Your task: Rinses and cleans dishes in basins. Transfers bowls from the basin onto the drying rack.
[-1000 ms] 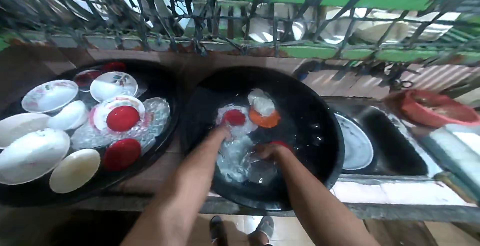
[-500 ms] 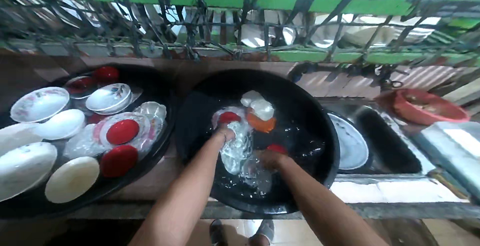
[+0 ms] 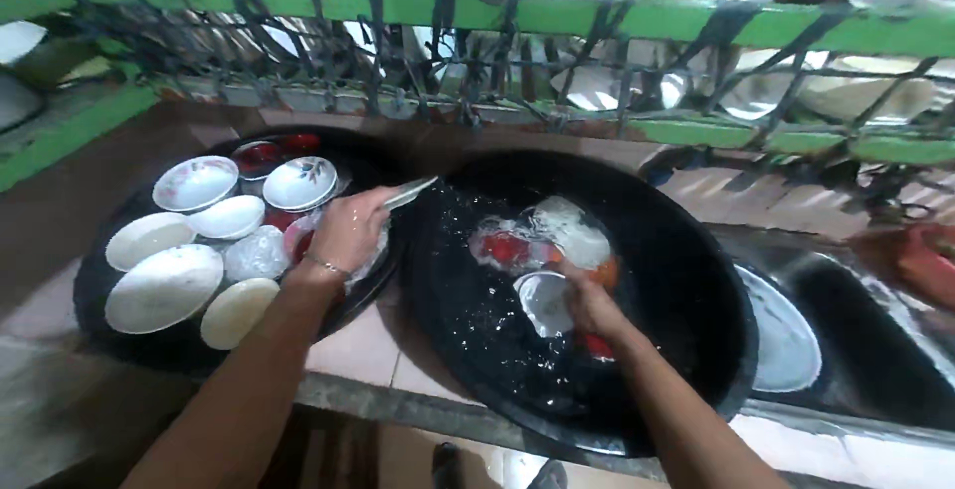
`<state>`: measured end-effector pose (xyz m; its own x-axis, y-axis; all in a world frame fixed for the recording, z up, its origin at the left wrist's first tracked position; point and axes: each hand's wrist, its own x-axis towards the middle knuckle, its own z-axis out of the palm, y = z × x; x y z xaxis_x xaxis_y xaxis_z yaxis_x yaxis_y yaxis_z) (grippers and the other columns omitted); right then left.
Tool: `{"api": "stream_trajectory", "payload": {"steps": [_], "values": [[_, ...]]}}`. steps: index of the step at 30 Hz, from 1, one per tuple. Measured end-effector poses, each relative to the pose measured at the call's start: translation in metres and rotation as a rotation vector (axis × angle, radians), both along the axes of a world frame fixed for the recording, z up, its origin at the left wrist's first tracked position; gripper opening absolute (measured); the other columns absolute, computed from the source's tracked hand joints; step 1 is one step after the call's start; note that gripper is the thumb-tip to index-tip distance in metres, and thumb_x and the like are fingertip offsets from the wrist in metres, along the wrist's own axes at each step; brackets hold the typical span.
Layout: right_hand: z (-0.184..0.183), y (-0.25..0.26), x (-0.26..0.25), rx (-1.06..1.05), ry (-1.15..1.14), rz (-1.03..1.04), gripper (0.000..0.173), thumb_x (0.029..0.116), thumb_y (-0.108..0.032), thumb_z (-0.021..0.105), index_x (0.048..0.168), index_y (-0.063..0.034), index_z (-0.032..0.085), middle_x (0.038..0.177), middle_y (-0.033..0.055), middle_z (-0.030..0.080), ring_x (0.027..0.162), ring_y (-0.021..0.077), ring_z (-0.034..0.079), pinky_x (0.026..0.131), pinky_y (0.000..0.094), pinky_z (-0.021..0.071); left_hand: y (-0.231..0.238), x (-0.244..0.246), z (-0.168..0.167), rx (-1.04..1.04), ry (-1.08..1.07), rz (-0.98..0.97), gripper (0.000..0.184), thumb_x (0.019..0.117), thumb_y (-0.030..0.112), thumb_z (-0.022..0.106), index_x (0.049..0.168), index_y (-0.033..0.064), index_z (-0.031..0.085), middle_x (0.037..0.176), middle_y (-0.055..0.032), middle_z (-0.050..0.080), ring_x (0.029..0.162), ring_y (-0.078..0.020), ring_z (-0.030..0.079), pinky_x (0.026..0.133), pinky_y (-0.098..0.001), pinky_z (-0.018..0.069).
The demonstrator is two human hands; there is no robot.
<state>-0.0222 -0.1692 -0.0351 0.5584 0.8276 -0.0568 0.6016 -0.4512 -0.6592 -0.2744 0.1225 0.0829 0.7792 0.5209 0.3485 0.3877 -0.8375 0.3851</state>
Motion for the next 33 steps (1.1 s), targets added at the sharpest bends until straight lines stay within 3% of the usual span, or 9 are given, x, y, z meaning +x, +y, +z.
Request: {"api": "stream_trajectory", "payload": {"steps": [5, 8, 12, 15, 18, 24, 26, 29, 33], "values": [[0.038, 0.066, -0.027, 0.122, 0.068, -0.183, 0.063, 0.0944, 0.006, 0.056, 0.153, -0.0125, 0.043, 0.134, 0.026, 0.062, 0.116, 0.0436, 0.065, 0.094, 0.0663, 0.0522, 0.052, -0.044, -0.058, 0.157, 0.148, 0.019, 0.041, 0.0918, -0.012, 0.056, 0.121, 0.0099, 0.075, 0.123, -0.0182, 0.072, 0.124, -0.041, 0.062, 0.111, -0.0691, 0.0338], [0.072, 0.131, -0.068, 0.213, 0.256, -0.229, 0.061, 0.0977, 0.001, 0.055, 0.154, -0.0142, 0.037, 0.129, 0.0239, 0.064, 0.112, 0.039, 0.067, 0.09, 0.0611, 0.0555, 0.043, -0.049, -0.06, -0.011, 0.259, 0.196, 0.053, 0.0893, -0.009, 0.061, 0.137, 0.0147, 0.067, 0.143, -0.0141, 0.061, 0.141, -0.0393, 0.048, 0.113, -0.0765, 0.0236], [0.084, 0.218, -0.117, 0.264, 0.486, -0.172, 0.065, 0.0955, -0.008, 0.061, 0.154, -0.0115, 0.032, 0.12, 0.0269, 0.066, 0.106, 0.0417, 0.069, 0.086, 0.0623, 0.0573, 0.014, -0.033, -0.053, -0.055, -0.017, 0.119, 0.063, 0.0903, 0.001, 0.066, 0.151, 0.0116, 0.051, 0.159, -0.016, 0.042, 0.147, -0.0366, 0.04, 0.119, -0.0611, 0.033], [0.071, 0.251, -0.135, 0.306, 0.672, -0.067, 0.064, 0.1025, -0.039, 0.061, 0.153, -0.0083, 0.037, 0.126, 0.0234, 0.065, 0.11, 0.0351, 0.068, 0.091, 0.0552, 0.0574, 0.019, -0.019, -0.061, -0.019, -0.02, 0.097, 0.062, 0.0964, 0.018, 0.064, 0.156, 0.0162, 0.044, 0.162, -0.0143, 0.04, 0.15, -0.0364, 0.036, 0.118, -0.0645, 0.0297], [0.071, 0.229, -0.136, 0.303, 0.602, 0.039, 0.065, 0.104, -0.043, 0.059, 0.154, -0.0054, 0.04, 0.143, 0.0227, 0.057, 0.13, 0.0349, 0.059, 0.106, 0.057, 0.0494, 0.043, -0.021, -0.073, -0.049, 0.194, 0.167, 0.054, 0.104, 0.031, 0.059, 0.154, 0.0138, 0.048, 0.155, -0.018, 0.049, 0.148, -0.0417, 0.038, 0.115, -0.0746, 0.0246], [0.042, 0.108, -0.033, 0.168, 0.125, -0.118, 0.04, 0.1042, -0.029, 0.06, 0.138, -0.0065, 0.061, 0.136, 0.0208, 0.062, 0.12, 0.0337, 0.065, 0.103, 0.0553, 0.0523, 0.067, -0.019, -0.086, -0.073, 0.301, 0.33, 0.049, 0.1005, 0.032, 0.066, 0.14, 0.0033, 0.061, 0.147, -0.0281, 0.052, 0.143, -0.0505, 0.041, 0.11, -0.0802, 0.0242], [0.019, 0.067, 0.024, 0.049, 0.06, -0.333, 0.038, 0.1037, -0.029, 0.06, 0.131, -0.0042, 0.065, 0.127, 0.0254, 0.065, 0.114, 0.0414, 0.066, 0.097, 0.0634, 0.0526, 0.043, 0.007, -0.071, -0.07, 0.141, 0.229, 0.045, 0.102, 0.026, 0.064, 0.138, -0.0004, 0.06, 0.146, -0.0275, 0.053, 0.138, -0.0471, 0.047, 0.114, -0.0677, 0.035], [-0.015, 0.02, 0.091, -0.202, 0.006, -0.563, 0.054, 0.1, -0.039, 0.064, 0.139, -0.0013, 0.06, 0.14, 0.031, 0.056, 0.129, 0.0507, 0.054, 0.103, 0.0717, 0.0438, -0.01, 0.067, -0.05, -0.231, 0.068, 0.12, 0.033, 0.1047, 0.023, 0.058, 0.131, 0.0033, 0.065, 0.125, -0.0212, 0.068, 0.113, -0.0374, 0.068, 0.101, -0.059, 0.0519], [-0.042, 0.003, 0.122, -0.302, 0.125, -0.549, 0.048, 0.1058, -0.03, 0.057, 0.138, 0.006, 0.057, 0.14, 0.0325, 0.056, 0.132, 0.0483, 0.054, 0.109, 0.065, 0.0425, -0.058, 0.152, -0.067, -0.814, 0.462, 0.275, 0.059, 0.101, 0.05, 0.062, 0.13, -0.0023, 0.061, 0.111, -0.0266, 0.069, 0.092, -0.0369, 0.072, 0.084, -0.0544, 0.0591]]}}
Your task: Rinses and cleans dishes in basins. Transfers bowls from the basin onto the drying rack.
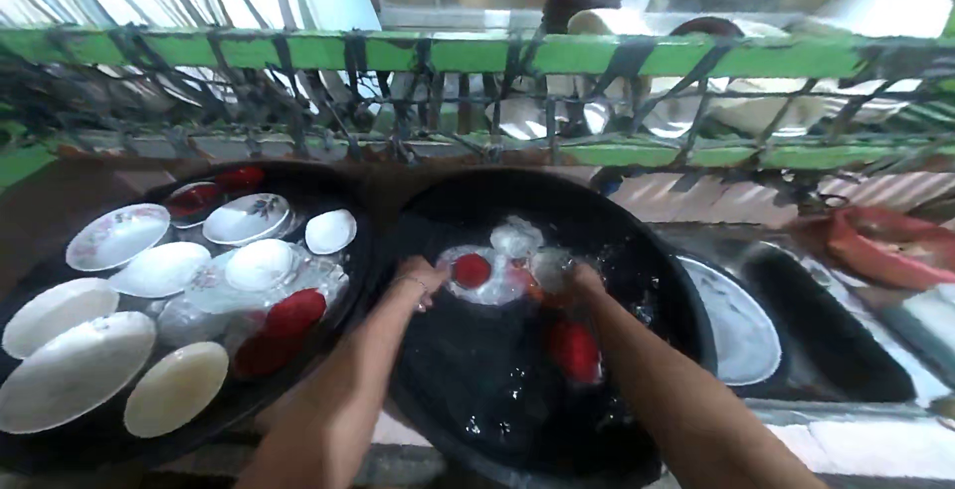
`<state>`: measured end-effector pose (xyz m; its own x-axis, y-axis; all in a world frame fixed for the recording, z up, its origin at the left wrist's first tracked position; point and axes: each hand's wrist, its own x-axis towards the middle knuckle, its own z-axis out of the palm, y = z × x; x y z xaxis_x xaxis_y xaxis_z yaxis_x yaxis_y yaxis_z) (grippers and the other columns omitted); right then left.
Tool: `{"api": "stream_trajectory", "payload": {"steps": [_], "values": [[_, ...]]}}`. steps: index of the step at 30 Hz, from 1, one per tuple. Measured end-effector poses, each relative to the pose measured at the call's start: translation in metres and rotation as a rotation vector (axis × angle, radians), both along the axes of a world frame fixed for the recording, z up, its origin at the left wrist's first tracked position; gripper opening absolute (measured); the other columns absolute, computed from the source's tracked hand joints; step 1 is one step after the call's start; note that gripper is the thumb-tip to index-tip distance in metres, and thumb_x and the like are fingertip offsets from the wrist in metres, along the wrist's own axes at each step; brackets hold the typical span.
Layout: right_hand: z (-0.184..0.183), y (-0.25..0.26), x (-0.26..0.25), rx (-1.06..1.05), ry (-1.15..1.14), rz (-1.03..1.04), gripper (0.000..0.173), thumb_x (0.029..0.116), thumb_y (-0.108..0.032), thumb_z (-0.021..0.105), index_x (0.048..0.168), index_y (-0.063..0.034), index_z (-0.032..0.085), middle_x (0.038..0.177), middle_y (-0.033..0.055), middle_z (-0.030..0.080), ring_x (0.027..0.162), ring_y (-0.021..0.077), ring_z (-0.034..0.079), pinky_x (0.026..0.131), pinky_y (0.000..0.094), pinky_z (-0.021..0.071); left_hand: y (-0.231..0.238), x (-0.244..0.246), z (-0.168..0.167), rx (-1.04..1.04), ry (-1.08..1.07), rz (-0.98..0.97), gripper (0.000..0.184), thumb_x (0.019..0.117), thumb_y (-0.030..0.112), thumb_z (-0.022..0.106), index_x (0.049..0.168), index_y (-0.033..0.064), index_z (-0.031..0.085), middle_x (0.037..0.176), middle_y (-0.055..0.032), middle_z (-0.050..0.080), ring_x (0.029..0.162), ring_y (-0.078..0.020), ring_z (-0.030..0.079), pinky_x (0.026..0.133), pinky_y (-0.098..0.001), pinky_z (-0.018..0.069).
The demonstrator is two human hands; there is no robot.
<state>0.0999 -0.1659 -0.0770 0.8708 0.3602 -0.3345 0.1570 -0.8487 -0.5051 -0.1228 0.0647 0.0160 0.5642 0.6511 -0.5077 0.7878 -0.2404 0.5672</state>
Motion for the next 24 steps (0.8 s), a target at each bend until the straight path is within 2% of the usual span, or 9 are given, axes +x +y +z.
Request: {"api": "stream_trajectory", "payload": {"steps": [2, 4, 7, 11, 14, 15, 17, 21, 24], "values": [[-0.022, 0.003, 0.004, 0.062, 0.023, 0.017, 0.044, 0.1069, -0.026, 0.055, 0.137, 0.0064, 0.058, 0.141, 0.0312, 0.056, 0.134, 0.0457, 0.053, 0.113, 0.0615, 0.0405, -0.008, 0.031, -0.027, -0.131, 0.091, 0.013, 0.063, 0.1028, 0.048, 0.06, 0.14, -0.0026, 0.054, 0.13, -0.0297, 0.06, 0.111, -0.0411, 0.064, 0.093, -0.0578, 0.0524], [-0.004, 0.013, -0.007, -0.034, 0.081, 0.066, 0.051, 0.1087, -0.024, 0.05, 0.147, 0.009, 0.046, 0.154, 0.0315, 0.044, 0.145, 0.0447, 0.04, 0.12, 0.0572, 0.0317, -0.011, 0.055, -0.06, -0.082, 0.056, -0.02, 0.059, 0.1065, 0.043, 0.054, 0.141, -0.0044, 0.055, 0.14, -0.0303, 0.056, 0.129, -0.0429, 0.056, 0.107, -0.0602, 0.0449], [0.003, 0.015, -0.027, 0.037, 0.188, 0.045, 0.049, 0.1106, -0.016, 0.045, 0.151, 0.0108, 0.039, 0.159, 0.0305, 0.036, 0.151, 0.0416, 0.033, 0.124, 0.051, 0.0258, -0.019, 0.075, -0.093, -0.073, -0.022, 0.185, 0.061, 0.1061, 0.044, 0.055, 0.141, -0.0058, 0.055, 0.145, -0.0293, 0.053, 0.137, -0.0412, 0.05, 0.115, -0.0564, 0.0375], [-0.036, 0.021, -0.023, 0.301, 0.179, -0.032, 0.043, 0.1077, -0.018, 0.053, 0.138, 0.0118, 0.054, 0.143, 0.033, 0.053, 0.136, 0.0439, 0.05, 0.116, 0.055, 0.0385, -0.023, 0.088, -0.138, -0.074, -0.247, 0.429, 0.07, 0.0959, 0.034, 0.073, 0.146, -0.007, 0.046, 0.146, -0.0295, 0.051, 0.137, -0.042, 0.049, 0.114, -0.0561, 0.042], [-0.029, 0.031, -0.021, 0.447, 0.218, -0.074, 0.044, 0.104, -0.016, 0.059, 0.142, 0.0043, 0.052, 0.135, 0.0306, 0.059, 0.126, 0.0425, 0.058, 0.107, 0.0582, 0.0458, -0.035, 0.084, -0.107, -0.013, -0.154, 0.352, 0.055, 0.1027, 0.032, 0.064, 0.143, -0.0045, 0.053, 0.143, -0.028, 0.055, 0.135, -0.0417, 0.052, 0.113, -0.0558, 0.0413], [-0.025, 0.033, -0.02, 0.45, 0.182, -0.05, 0.043, 0.1005, -0.014, 0.063, 0.139, 0.002, 0.055, 0.129, 0.0293, 0.062, 0.12, 0.0422, 0.062, 0.103, 0.06, 0.0491, -0.035, 0.083, -0.101, 0.002, -0.147, 0.354, 0.057, 0.1031, 0.031, 0.062, 0.147, -0.0021, 0.048, 0.143, -0.0269, 0.055, 0.134, -0.0409, 0.053, 0.111, -0.0563, 0.0428], [-0.007, 0.039, -0.018, 0.453, 0.072, 0.004, 0.038, 0.0955, -0.008, 0.063, 0.133, -0.0036, 0.06, 0.12, 0.025, 0.067, 0.111, 0.0402, 0.066, 0.094, 0.0627, 0.0534, -0.032, 0.082, -0.091, 0.035, -0.281, 0.456, 0.062, 0.0953, 0.024, 0.069, 0.149, 0.0034, 0.045, 0.134, -0.0274, 0.06, 0.124, -0.0428, 0.059, 0.103, -0.0613, 0.049], [0.041, 0.05, -0.03, 0.482, -0.193, 0.012, 0.031, 0.1022, -0.014, 0.062, 0.131, -0.0048, 0.062, 0.119, 0.0249, 0.069, 0.111, 0.0427, 0.068, 0.095, 0.0656, 0.0521, -0.024, 0.067, -0.048, 0.176, -0.435, 0.391, 0.054, 0.0949, 0.015, 0.068, 0.144, 0.0026, 0.051, 0.127, -0.0294, 0.065, 0.119, -0.0465, 0.063, 0.1, -0.0652, 0.0497], [0.052, 0.062, -0.041, 0.787, -0.135, -0.19, 0.033, 0.1014, -0.014, 0.063, 0.13, 0.0017, 0.058, 0.118, 0.0234, 0.068, 0.108, 0.035, 0.068, 0.095, 0.0564, 0.0544, -0.019, 0.05, -0.021, 0.188, -0.548, 0.387, 0.05, 0.0935, 0.012, 0.069, 0.141, 0.0028, 0.054, 0.128, -0.0263, 0.065, 0.12, -0.0423, 0.063, 0.102, -0.0626, 0.0494]]}}
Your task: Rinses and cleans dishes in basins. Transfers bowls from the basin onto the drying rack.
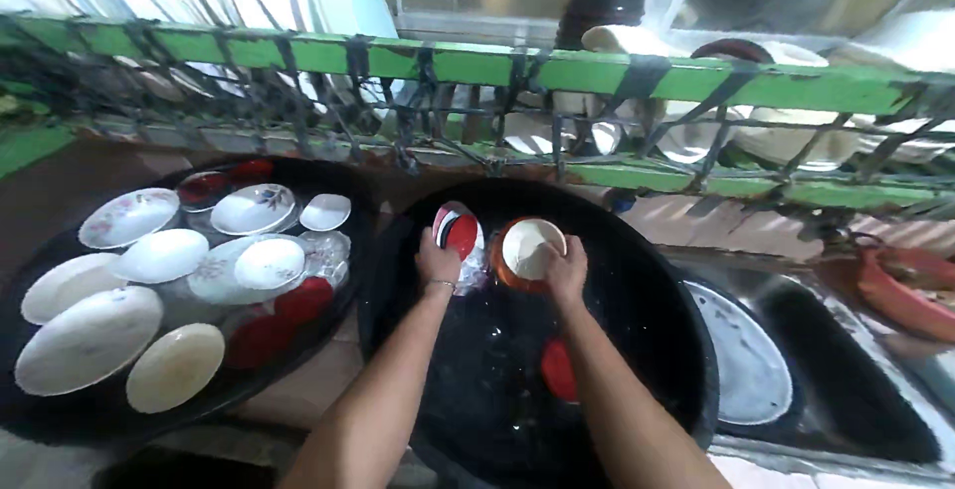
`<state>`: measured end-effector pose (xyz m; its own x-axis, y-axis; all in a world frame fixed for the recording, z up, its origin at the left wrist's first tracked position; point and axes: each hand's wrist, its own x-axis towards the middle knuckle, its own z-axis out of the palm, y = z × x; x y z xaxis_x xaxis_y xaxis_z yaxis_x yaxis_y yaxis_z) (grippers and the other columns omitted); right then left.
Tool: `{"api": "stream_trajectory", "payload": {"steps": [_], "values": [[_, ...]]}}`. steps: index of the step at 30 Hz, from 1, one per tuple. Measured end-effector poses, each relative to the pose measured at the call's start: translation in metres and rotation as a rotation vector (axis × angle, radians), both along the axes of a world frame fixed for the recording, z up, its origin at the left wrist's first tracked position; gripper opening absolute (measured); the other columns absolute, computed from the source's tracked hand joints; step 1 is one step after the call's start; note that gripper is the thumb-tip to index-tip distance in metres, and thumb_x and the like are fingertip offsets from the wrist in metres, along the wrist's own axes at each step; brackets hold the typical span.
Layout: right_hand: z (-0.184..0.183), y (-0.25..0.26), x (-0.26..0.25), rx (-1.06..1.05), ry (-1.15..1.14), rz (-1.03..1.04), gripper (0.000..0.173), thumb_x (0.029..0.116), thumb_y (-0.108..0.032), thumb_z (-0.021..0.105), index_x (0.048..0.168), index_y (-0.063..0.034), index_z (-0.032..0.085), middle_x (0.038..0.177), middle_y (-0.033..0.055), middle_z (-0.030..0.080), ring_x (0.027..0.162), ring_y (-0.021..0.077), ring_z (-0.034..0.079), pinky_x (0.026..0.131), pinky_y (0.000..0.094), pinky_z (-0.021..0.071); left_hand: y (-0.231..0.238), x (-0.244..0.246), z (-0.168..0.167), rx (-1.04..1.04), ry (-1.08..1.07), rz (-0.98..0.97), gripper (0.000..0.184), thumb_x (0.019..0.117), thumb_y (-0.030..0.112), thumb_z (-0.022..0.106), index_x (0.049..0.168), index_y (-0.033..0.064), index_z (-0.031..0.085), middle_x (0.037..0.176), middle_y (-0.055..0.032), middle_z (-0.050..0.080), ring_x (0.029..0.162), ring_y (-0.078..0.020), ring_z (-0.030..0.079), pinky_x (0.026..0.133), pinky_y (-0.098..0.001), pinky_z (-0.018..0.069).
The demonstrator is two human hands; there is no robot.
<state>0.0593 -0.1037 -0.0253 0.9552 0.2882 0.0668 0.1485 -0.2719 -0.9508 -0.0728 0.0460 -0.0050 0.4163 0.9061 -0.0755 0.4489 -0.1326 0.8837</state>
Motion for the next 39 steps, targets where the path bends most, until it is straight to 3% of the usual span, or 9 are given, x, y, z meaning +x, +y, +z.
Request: {"api": "stream_trajectory", "payload": {"steps": [6, 13, 16, 19, 24, 30, 33, 35, 39], "values": [[-0.001, 0.054, -0.053, 0.374, 0.407, 0.052, 0.043, 0.1053, -0.023, 0.057, 0.144, -0.0057, 0.049, 0.124, 0.02, 0.064, 0.106, 0.0284, 0.067, 0.089, 0.049, 0.0577, 0.01, -0.032, 0.008, -0.167, -0.323, 0.069, 0.051, 0.0907, 0.013, 0.076, 0.137, 0.0011, 0.057, 0.131, -0.0214, 0.064, 0.126, -0.0329, 0.06, 0.107, -0.0545, 0.0478], [0.034, 0.112, -0.121, -0.018, 0.348, 0.581, 0.07, 0.1041, -0.058, 0.048, 0.156, -0.0129, 0.037, 0.131, 0.0194, 0.065, 0.112, 0.03, 0.067, 0.094, 0.0519, 0.0566, 0.049, -0.094, 0.037, -0.23, -0.427, 0.229, 0.067, 0.0844, 0.002, 0.073, 0.146, 0.006, 0.049, 0.135, -0.0207, 0.061, 0.124, -0.0336, 0.06, 0.1, -0.0567, 0.052], [0.056, 0.131, -0.143, -0.045, 0.302, 0.787, 0.068, 0.1047, -0.056, 0.05, 0.158, -0.0143, 0.036, 0.131, 0.0181, 0.065, 0.111, 0.0276, 0.069, 0.094, 0.0488, 0.0582, 0.08, -0.128, 0.038, -0.278, -0.535, 0.317, 0.051, 0.0946, 0.011, 0.069, 0.142, 0.0062, 0.051, 0.127, -0.0189, 0.064, 0.112, -0.0299, 0.065, 0.092, -0.0524, 0.0565], [0.07, 0.131, -0.151, -0.118, 0.237, 0.899, 0.068, 0.1059, -0.051, 0.05, 0.16, -0.0144, 0.034, 0.15, 0.0157, 0.053, 0.133, 0.0294, 0.057, 0.107, 0.0534, 0.0494, 0.107, -0.156, 0.037, -0.379, -0.604, 0.444, 0.042, 0.1018, 0.018, 0.059, 0.139, 0.0008, 0.053, 0.13, -0.0214, 0.062, 0.115, -0.0325, 0.062, 0.095, -0.054, 0.0535], [0.051, 0.086, -0.106, -0.378, -0.018, 0.821, 0.058, 0.1034, -0.045, 0.059, 0.147, -0.0076, 0.052, 0.139, 0.0187, 0.062, 0.128, 0.0325, 0.061, 0.108, 0.0568, 0.048, 0.159, -0.195, 0.028, -0.439, -0.664, 0.572, 0.051, 0.0952, 0.018, 0.064, 0.142, 0.0037, 0.049, 0.128, -0.0203, 0.062, 0.109, -0.0332, 0.064, 0.084, -0.0531, 0.0583], [-0.022, -0.044, -0.006, -0.806, -0.169, 0.665, 0.051, 0.0972, -0.036, 0.071, 0.137, -0.0056, 0.063, 0.132, 0.0258, 0.064, 0.125, 0.0444, 0.06, 0.106, 0.067, 0.0454, 0.208, -0.23, 0.046, -0.34, -0.451, 0.517, 0.057, 0.0924, 0.025, 0.07, 0.144, 0.0101, 0.05, 0.133, -0.0153, 0.062, 0.11, -0.0286, 0.066, 0.084, -0.0469, 0.059], [-0.027, -0.086, 0.002, -1.085, 0.031, 0.681, 0.056, 0.1021, -0.029, 0.066, 0.15, -0.0063, 0.049, 0.145, 0.0221, 0.056, 0.136, 0.0392, 0.052, 0.115, 0.0587, 0.0391, 0.201, -0.225, 0.069, -0.03, -0.092, 0.619, 0.094, 0.0867, 0.034, 0.078, 0.159, 0.0011, 0.027, 0.156, -0.0251, 0.039, 0.141, -0.0365, 0.044, 0.111, -0.055, 0.0428], [-0.05, -0.099, 0.01, -1.202, 0.075, 0.696, 0.053, 0.0981, -0.035, 0.07, 0.14, -0.0036, 0.059, 0.136, 0.0233, 0.062, 0.129, 0.0405, 0.057, 0.11, 0.0612, 0.042, 0.188, -0.203, 0.084, 0.168, -0.036, 0.578, 0.105, 0.0851, 0.032, 0.078, 0.163, 0.0006, 0.014, 0.163, -0.0289, 0.027, 0.15, -0.0402, 0.032, 0.121, -0.053, 0.0331], [-0.056, -0.101, -0.007, -1.277, 0.255, 0.639, 0.059, 0.0943, -0.042, 0.073, 0.136, -0.0019, 0.062, 0.139, 0.0244, 0.06, 0.132, 0.0422, 0.055, 0.111, 0.064, 0.04, 0.108, -0.105, 0.089, 0.312, -0.047, 0.069, 0.06, 0.093, 0.019, 0.072, 0.144, -0.0013, 0.048, 0.133, -0.0247, 0.062, 0.124, -0.037, 0.061, 0.107, -0.0565, 0.0489]]}}
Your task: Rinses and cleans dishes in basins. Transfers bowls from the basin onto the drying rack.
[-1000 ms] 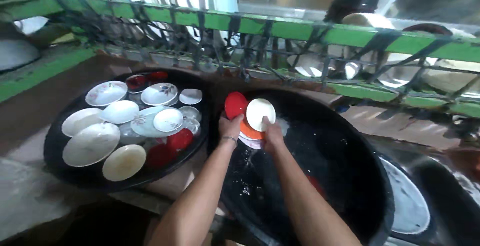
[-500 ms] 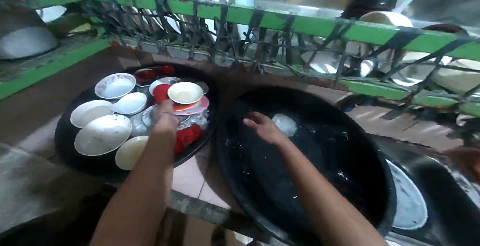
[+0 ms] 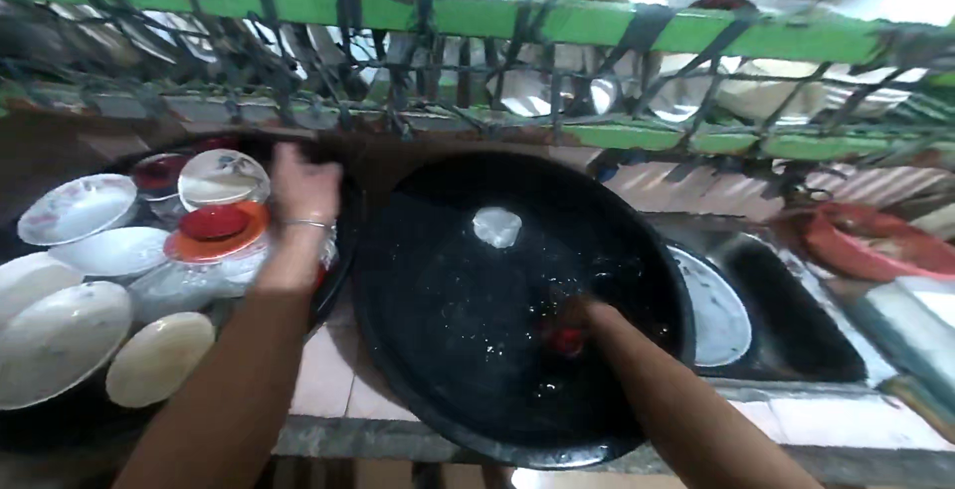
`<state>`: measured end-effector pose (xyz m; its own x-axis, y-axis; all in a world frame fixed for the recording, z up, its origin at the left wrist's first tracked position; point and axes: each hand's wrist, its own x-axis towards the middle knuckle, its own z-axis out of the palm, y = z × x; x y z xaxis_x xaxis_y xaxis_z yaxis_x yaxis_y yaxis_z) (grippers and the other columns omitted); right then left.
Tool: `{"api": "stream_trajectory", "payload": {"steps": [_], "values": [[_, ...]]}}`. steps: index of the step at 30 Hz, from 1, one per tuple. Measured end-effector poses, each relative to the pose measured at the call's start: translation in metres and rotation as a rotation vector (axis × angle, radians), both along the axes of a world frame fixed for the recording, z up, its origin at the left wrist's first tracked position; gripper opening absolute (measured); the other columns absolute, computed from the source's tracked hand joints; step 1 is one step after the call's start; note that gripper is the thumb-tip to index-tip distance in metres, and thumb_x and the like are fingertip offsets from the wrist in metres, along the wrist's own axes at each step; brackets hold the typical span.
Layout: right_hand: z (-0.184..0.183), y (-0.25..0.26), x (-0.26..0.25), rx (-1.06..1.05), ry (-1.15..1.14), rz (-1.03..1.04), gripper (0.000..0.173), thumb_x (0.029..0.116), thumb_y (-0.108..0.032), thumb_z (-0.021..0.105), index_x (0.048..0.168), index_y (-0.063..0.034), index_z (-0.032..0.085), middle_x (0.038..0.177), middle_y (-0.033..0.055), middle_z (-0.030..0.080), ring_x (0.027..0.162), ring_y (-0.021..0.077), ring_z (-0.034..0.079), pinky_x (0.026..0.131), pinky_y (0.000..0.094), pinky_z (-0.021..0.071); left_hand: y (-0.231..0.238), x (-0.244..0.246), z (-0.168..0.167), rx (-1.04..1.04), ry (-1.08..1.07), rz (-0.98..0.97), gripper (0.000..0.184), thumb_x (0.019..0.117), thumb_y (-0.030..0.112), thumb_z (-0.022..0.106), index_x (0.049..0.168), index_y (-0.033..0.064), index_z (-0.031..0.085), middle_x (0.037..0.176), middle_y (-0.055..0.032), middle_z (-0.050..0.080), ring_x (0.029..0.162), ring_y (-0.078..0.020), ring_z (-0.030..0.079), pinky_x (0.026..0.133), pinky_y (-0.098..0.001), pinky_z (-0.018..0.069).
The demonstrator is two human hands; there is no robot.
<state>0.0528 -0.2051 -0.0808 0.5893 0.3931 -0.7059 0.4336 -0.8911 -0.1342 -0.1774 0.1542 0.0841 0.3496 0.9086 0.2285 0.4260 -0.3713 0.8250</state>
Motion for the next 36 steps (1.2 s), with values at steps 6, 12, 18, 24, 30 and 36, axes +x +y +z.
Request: {"api": "stream_trajectory", "payload": {"steps": [6, 12, 18, 24, 30, 36], "values": [[0.031, 0.005, -0.032, 0.056, 0.04, 0.015, 0.049, 0.1073, -0.024, 0.053, 0.15, -0.0011, 0.048, 0.152, 0.0259, 0.049, 0.144, 0.0418, 0.044, 0.119, 0.061, 0.0327, -0.08, 0.157, -0.092, -0.267, 0.427, -0.567, 0.054, 0.0968, 0.028, 0.071, 0.14, -0.0003, 0.056, 0.128, -0.0237, 0.067, 0.117, -0.0386, 0.065, 0.099, -0.0586, 0.0515], [-0.001, -0.001, 0.015, 0.361, 0.133, 0.035, 0.04, 0.106, -0.025, 0.058, 0.134, 0.004, 0.062, 0.135, 0.0271, 0.061, 0.13, 0.0397, 0.057, 0.113, 0.0557, 0.041, -0.107, 0.24, -0.148, -0.279, 0.638, -0.462, 0.066, 0.1028, 0.047, 0.06, 0.142, -0.0064, 0.053, 0.147, -0.0304, 0.051, 0.14, -0.0441, 0.048, 0.115, -0.059, 0.038], [0.013, 0.007, 0.032, 0.516, 0.0, -0.419, 0.058, 0.1058, -0.054, 0.048, 0.13, -0.0056, 0.068, 0.129, 0.0221, 0.067, 0.125, 0.0382, 0.061, 0.109, 0.0601, 0.0441, -0.125, 0.243, -0.187, -0.352, 0.657, -0.433, 0.062, 0.1008, 0.026, 0.067, 0.149, -0.005, 0.045, 0.152, -0.0289, 0.047, 0.143, -0.0421, 0.045, 0.118, -0.0552, 0.0366], [-0.005, 0.029, 0.036, 1.135, 0.209, -0.901, 0.047, 0.1064, -0.014, 0.054, 0.15, -0.006, 0.04, 0.119, 0.019, 0.064, 0.094, 0.0258, 0.066, 0.08, 0.0448, 0.0575, -0.149, 0.202, -0.133, -0.385, 0.484, -0.451, 0.059, 0.0981, 0.02, 0.064, 0.15, 0.0023, 0.042, 0.134, -0.029, 0.06, 0.121, -0.0446, 0.062, 0.1, -0.0631, 0.0505], [0.012, 0.117, -0.01, 1.355, 0.346, -0.95, 0.05, 0.1083, -0.044, 0.048, 0.141, -0.0052, 0.049, 0.121, 0.0139, 0.063, 0.103, 0.0223, 0.065, 0.085, 0.0439, 0.0571, -0.114, 0.129, -0.085, -0.312, 0.306, -0.38, 0.047, 0.1039, 0.02, 0.058, 0.15, 0.0108, 0.05, 0.13, -0.0264, 0.065, 0.119, -0.0432, 0.064, 0.101, -0.0619, 0.0513], [0.067, 0.222, -0.085, 1.373, 0.592, -0.742, 0.053, 0.1104, -0.051, 0.035, 0.144, -0.01, 0.041, 0.105, 0.0124, 0.066, 0.073, 0.0206, 0.068, 0.061, 0.0399, 0.0601, -0.062, 0.024, -0.034, -0.274, 0.059, -0.105, 0.051, 0.1098, 0.047, 0.043, 0.145, 0.0121, 0.053, 0.119, -0.0235, 0.069, 0.112, -0.0413, 0.068, 0.096, -0.0623, 0.0523]]}}
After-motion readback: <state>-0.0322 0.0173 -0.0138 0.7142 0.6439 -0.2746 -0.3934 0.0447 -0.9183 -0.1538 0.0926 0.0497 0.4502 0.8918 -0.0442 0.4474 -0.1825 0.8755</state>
